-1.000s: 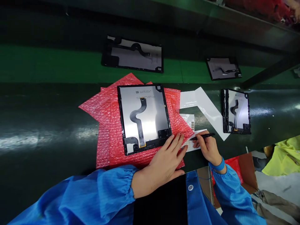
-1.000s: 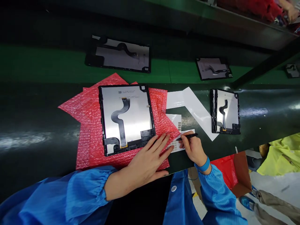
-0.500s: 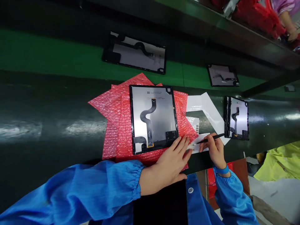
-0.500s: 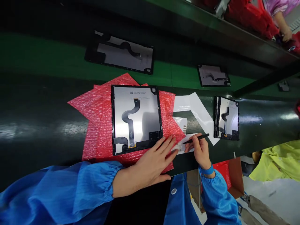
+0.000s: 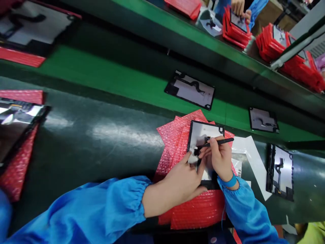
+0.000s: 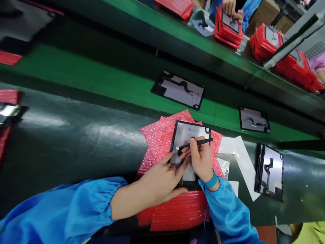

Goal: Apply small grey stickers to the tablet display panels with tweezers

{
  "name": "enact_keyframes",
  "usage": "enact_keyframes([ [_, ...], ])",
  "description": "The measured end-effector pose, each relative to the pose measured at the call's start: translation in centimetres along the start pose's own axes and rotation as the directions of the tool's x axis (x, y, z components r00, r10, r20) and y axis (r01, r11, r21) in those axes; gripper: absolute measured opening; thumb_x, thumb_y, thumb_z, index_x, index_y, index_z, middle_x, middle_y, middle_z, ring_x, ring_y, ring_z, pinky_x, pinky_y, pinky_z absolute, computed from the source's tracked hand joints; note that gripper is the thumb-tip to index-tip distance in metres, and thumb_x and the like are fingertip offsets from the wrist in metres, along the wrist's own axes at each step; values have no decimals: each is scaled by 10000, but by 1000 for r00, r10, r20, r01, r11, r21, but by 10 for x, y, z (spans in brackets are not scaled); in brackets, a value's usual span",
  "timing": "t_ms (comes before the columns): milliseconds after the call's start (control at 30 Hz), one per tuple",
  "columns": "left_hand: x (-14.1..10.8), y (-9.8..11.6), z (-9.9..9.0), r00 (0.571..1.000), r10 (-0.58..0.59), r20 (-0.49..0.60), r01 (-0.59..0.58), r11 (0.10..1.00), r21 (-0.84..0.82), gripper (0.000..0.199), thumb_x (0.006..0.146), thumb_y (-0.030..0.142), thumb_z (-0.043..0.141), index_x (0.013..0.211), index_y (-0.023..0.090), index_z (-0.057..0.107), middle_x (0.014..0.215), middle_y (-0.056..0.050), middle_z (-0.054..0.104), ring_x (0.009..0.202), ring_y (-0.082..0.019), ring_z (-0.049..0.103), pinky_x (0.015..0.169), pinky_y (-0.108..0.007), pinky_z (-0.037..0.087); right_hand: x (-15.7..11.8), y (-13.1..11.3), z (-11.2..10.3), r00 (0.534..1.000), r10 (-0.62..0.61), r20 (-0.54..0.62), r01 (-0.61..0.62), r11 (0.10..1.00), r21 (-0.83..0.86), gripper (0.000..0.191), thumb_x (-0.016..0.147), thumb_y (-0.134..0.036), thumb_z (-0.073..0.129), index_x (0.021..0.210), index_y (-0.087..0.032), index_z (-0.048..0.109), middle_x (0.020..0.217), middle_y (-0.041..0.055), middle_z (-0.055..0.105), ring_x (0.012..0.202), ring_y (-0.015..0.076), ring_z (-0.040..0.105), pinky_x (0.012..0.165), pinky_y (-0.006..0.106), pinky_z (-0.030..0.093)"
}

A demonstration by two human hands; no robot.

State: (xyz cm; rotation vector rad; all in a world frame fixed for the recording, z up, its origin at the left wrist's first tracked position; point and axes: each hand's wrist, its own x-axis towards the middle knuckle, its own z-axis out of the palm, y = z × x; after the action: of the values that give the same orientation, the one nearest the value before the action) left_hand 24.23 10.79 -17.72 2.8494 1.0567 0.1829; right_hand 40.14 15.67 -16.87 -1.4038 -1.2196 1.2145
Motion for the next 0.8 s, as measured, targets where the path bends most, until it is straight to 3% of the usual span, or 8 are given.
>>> enact_keyframes([
  [233, 4, 0, -1, 1000, -11, -11, 11, 999, -49, 921, 866, 710, 688, 1420, -22, 613, 754, -139, 779, 645, -287, 711, 1041, -499, 457, 27, 1, 12, 999, 21, 40, -20, 1000, -22, 425, 960, -658, 663, 909, -264, 511, 650, 8, 764, 515, 213, 767, 439, 271, 619],
  [700, 11, -12, -7, 1000, 6, 3, -6, 992, -125, 781, 829, 689, 754, 1250, 33, 713, 713, -107, 761, 623, -265, 693, 970, -468, 500, 29, 5, 14, 999, 30, 29, -28, 998, -58, 386, 1009, -603, 629, 938, -229, 566, 689, 26, 781, 547, 194, 780, 442, 237, 609],
  [800, 13, -20, -9, 999, 33, -16, -35, 994, -108, 738, 820, 710, 750, 1191, 72, 740, 743, -110, 772, 678, -283, 715, 1024, -495, 477, 29, 6, 14, 999, 41, 30, -39, 997, -60, 383, 1008, -601, 631, 942, -229, 570, 692, 22, 781, 542, 186, 774, 453, 236, 616],
])
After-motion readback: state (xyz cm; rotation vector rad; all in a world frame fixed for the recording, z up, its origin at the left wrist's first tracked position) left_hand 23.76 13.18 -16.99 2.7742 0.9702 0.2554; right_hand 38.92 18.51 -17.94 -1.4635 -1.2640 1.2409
